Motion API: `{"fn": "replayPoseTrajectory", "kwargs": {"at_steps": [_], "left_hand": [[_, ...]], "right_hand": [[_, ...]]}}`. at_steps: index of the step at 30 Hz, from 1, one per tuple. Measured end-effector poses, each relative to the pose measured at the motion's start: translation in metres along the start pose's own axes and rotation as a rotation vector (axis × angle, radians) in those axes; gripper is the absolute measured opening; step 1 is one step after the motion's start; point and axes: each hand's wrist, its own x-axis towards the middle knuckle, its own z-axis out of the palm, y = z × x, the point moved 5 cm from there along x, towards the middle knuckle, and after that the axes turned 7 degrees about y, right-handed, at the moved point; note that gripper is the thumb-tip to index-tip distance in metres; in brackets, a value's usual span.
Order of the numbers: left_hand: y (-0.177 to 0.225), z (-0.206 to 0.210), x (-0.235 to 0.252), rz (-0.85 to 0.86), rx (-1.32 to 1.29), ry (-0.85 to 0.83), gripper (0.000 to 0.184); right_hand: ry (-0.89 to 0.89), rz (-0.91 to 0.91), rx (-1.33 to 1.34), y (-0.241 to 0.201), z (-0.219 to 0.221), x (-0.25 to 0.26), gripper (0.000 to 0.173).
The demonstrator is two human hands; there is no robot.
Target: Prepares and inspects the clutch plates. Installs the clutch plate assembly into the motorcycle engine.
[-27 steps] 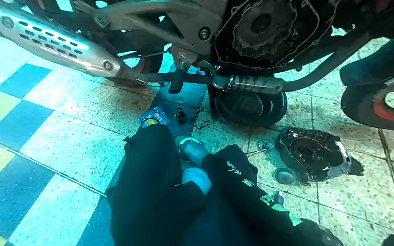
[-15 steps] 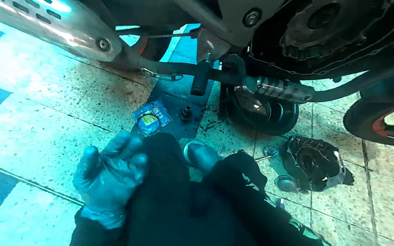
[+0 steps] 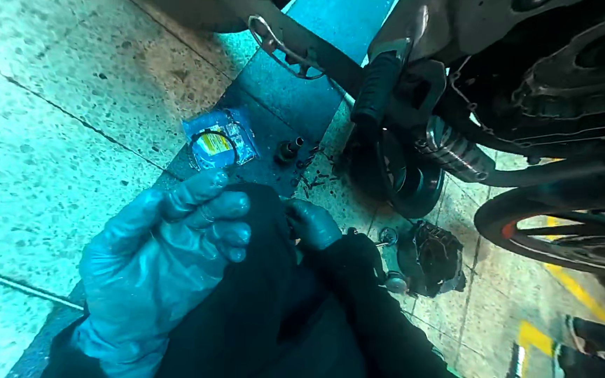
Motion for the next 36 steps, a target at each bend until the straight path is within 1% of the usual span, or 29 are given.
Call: {"fn": "replayPoseTrajectory", "kwargs": {"at_steps": [3,6,9,12,16,18,21,23,25,28,31,34,36], "left_hand": [[-0.002,0.002,0.002,0.007,0.045,0.020,0.049],[-0.004,0.002,0.004,0.000,0.033,0.030,0.049],[-0.005,0.004,0.004,-0.020,-0.015,0.042,0.050],[-0.006,0.005,0.006,-0.016,0.002,0.066,0.049],[-0.009,0.005,0.007,0.000,0.057,0.104,0.048],[-0.009,0.006,0.008,0.011,0.081,0.122,0.048],[-0.010,0.008,0.007,0.022,0.094,0.119,0.047],[-0.010,0.007,0.007,0.034,0.100,0.129,0.047],[-0.010,0.006,0.008,0.034,0.074,0.130,0.049],[-0.011,0.006,0.009,0.026,0.068,0.139,0.049],[-0.011,0.005,0.008,0.031,0.035,0.135,0.049],[-0.011,0.007,0.008,0.031,0.043,0.126,0.048],[-0.012,0.009,0.008,0.039,0.059,0.141,0.047]], "right_hand": [[0.025,-0.035,-0.071,-0.002,0.002,0.000,0.028],[0.039,-0.032,-0.122,-0.004,0.004,0.001,0.027],[0.037,0.003,-0.149,-0.005,0.006,0.001,0.024],[0.000,0.049,-0.169,-0.008,0.007,0.002,0.023],[-0.012,0.079,-0.187,-0.014,0.005,0.003,0.026],[0.027,0.075,-0.134,-0.010,0.005,0.002,0.029],[0.113,-0.005,0.020,-0.006,0.000,-0.001,0.029],[0.090,-0.088,-0.017,-0.007,0.004,-0.004,0.028],[0.035,-0.116,-0.087,-0.009,0.009,-0.006,0.031],[0.028,-0.103,-0.118,-0.015,0.007,-0.005,0.030],[0.007,-0.040,-0.127,-0.020,0.004,-0.005,0.030],[0.045,-0.022,-0.117,-0.022,0.001,-0.008,0.033],[0.066,-0.004,-0.113,-0.022,-0.002,-0.009,0.032]]}}
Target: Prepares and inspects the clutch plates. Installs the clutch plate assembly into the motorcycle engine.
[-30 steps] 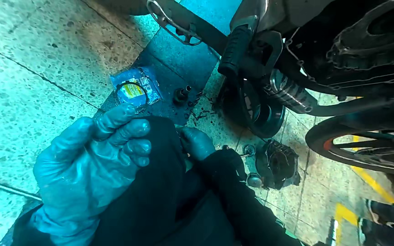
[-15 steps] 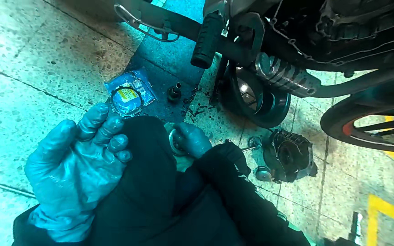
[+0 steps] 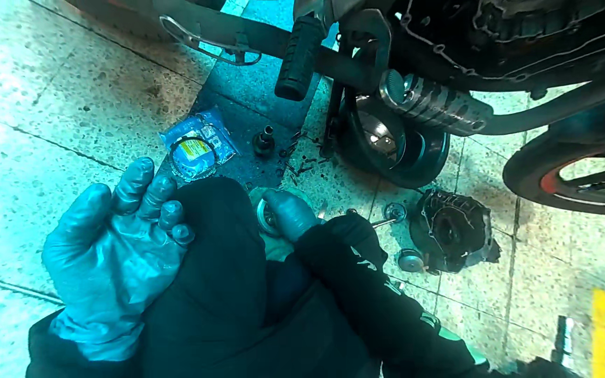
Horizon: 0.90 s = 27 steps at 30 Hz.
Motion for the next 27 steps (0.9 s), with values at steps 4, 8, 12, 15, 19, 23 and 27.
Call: {"fn": "replayPoseTrajectory", "kwargs": {"at_steps": [4,8,12,15,19,23,27], "left_hand": [[0.001,-0.017,0.000,-0.042,-0.053,-0.057,0.053],[0.002,-0.033,0.001,-0.083,-0.125,-0.176,0.059],[0.000,0.002,-0.002,-0.008,-0.015,-0.030,0.048],[0.002,0.001,-0.003,-0.017,0.000,-0.036,0.049],[0.001,0.000,-0.001,-0.029,-0.007,-0.038,0.050],[0.001,0.001,-0.002,-0.024,-0.016,-0.037,0.048],[0.001,0.002,-0.001,-0.033,-0.049,-0.064,0.048]], "right_hand": [[-0.044,0.081,-0.043,0.003,0.007,0.003,0.026],[-0.004,0.117,-0.019,0.014,0.009,0.007,0.031],[0.172,0.226,0.297,0.042,-0.010,0.006,0.034],[0.129,0.242,0.352,0.061,-0.009,0.003,0.034],[-0.038,0.182,0.250,0.057,-0.001,0.000,0.038],[-0.098,0.153,0.098,0.047,-0.002,0.004,0.037],[-0.108,0.173,-0.021,0.040,-0.004,0.006,0.031]]}}
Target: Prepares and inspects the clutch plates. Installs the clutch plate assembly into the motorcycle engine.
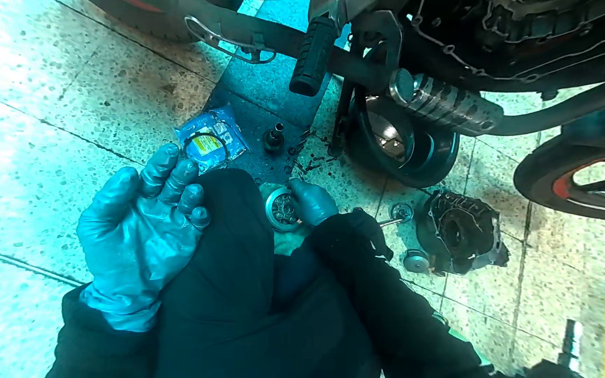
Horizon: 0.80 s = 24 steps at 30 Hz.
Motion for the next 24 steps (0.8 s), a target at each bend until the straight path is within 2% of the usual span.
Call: {"fn": "replayPoseTrajectory", "kwargs": {"at_steps": [6,13,20,24], "left_hand": [[0.000,-0.001,0.000,0.009,0.022,0.024,0.049],[0.000,0.000,-0.001,0.018,0.044,0.033,0.048],[0.000,-0.001,-0.001,0.002,0.026,0.027,0.048],[0.000,-0.002,-0.001,0.004,-0.005,0.005,0.049]], "right_hand": [[-0.017,0.075,-0.018,0.000,-0.002,-0.001,0.030],[0.036,0.213,0.320,0.022,0.010,0.004,0.040],[-0.006,0.011,0.343,0.020,0.014,0.008,0.032],[-0.048,-0.025,0.312,0.021,0.014,0.013,0.029]]}}
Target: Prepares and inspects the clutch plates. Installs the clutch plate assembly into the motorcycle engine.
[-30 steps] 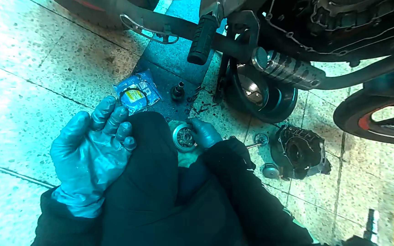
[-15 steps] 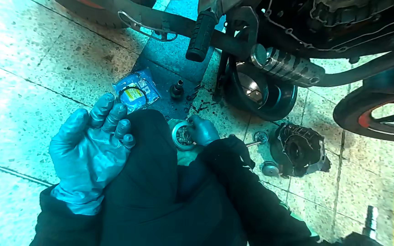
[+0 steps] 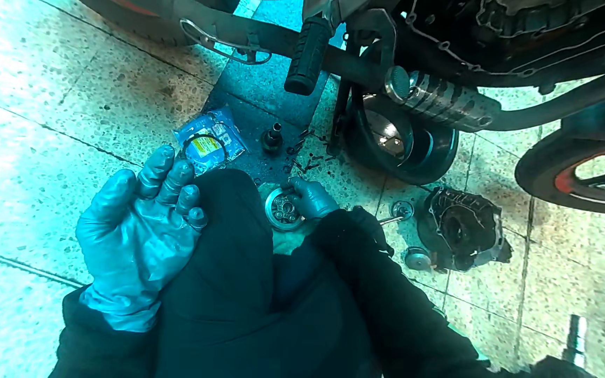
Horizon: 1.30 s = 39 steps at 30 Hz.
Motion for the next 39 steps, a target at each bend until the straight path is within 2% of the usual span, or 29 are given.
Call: {"fn": "replayPoseTrajectory", "kwargs": {"at_steps": [8,14,19,26,30,34,39], "left_hand": [[-0.001,0.002,0.000,0.008,0.027,-0.002,0.050],[0.000,0.002,0.000,0.009,0.011,-0.010,0.050],[0.000,0.002,0.000,0.002,-0.008,-0.012,0.049],[-0.001,0.003,0.000,-0.004,-0.031,-0.027,0.050],[-0.001,0.005,0.000,0.003,-0.017,-0.034,0.050],[-0.001,0.003,0.001,0.003,0.001,-0.037,0.049],[-0.001,0.003,0.001,0.007,-0.011,-0.030,0.049]], "right_hand": [[-0.043,-0.025,-0.124,-0.006,-0.001,-0.001,0.031],[0.132,-0.110,-0.271,-0.014,-0.003,-0.008,0.034],[0.106,-0.005,-0.296,-0.023,-0.004,-0.011,0.028],[0.125,0.162,-0.322,-0.023,-0.004,-0.010,0.032],[0.155,0.047,-0.192,-0.021,-0.009,-0.014,0.036],[0.070,-0.034,-0.284,-0.022,-0.001,-0.016,0.036],[0.070,-0.065,-0.347,-0.028,-0.002,-0.016,0.036]]}}
